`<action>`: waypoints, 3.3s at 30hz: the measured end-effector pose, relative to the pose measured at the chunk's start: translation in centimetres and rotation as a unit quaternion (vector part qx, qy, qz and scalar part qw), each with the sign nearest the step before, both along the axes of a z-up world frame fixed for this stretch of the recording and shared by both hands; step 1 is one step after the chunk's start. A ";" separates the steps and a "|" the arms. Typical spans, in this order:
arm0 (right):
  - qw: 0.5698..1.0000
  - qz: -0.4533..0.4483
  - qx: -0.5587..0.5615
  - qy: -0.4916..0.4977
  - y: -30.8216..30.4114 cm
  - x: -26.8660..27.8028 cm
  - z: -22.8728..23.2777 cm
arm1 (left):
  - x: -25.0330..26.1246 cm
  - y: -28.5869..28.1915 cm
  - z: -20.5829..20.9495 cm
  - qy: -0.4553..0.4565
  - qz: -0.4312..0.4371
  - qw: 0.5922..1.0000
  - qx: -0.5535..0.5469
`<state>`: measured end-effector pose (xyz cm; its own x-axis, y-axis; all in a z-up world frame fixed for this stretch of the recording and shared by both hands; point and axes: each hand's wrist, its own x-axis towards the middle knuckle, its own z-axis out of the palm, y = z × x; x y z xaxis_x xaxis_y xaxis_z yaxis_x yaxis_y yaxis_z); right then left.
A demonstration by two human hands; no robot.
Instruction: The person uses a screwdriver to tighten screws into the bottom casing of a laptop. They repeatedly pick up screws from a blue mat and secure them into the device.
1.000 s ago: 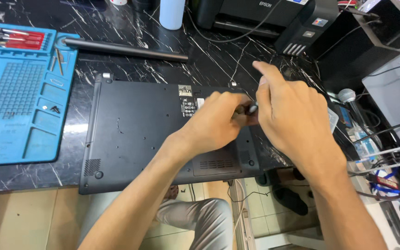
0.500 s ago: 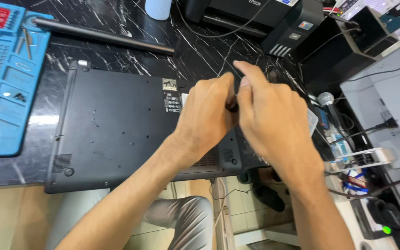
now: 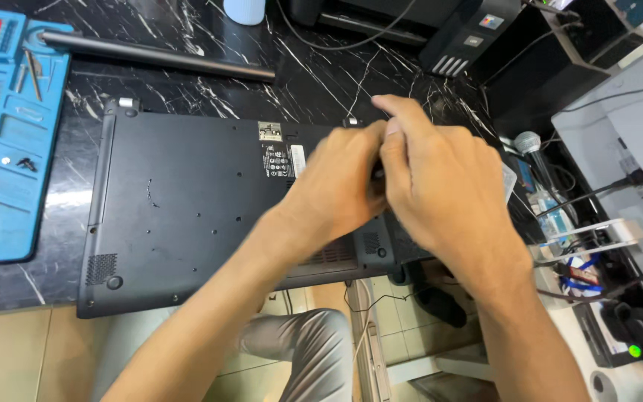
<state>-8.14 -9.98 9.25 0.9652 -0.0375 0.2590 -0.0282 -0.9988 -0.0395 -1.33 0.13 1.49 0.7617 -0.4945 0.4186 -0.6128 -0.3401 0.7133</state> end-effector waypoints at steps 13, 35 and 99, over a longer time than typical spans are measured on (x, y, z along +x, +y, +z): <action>1.000 -0.017 -0.015 0.014 0.0 -0.4 0.6 | 0.4 2.4 -0.1 0.066 -0.087 0.993 -0.040; 0.978 0.025 0.207 0.001 -2.0 -2.6 0.3 | -0.5 1.8 -8.6 -0.127 -0.022 0.991 0.028; 0.896 0.194 0.401 0.008 23.4 9.7 -3.7 | 7.3 39.5 -7.2 -0.219 0.207 0.949 0.089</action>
<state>1.59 13.43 5.59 0.9493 0.1336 0.2845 0.3072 -0.5852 -0.7504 5.94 39.61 -5.67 0.6788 -0.2824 0.6779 -0.6241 -0.7082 0.3299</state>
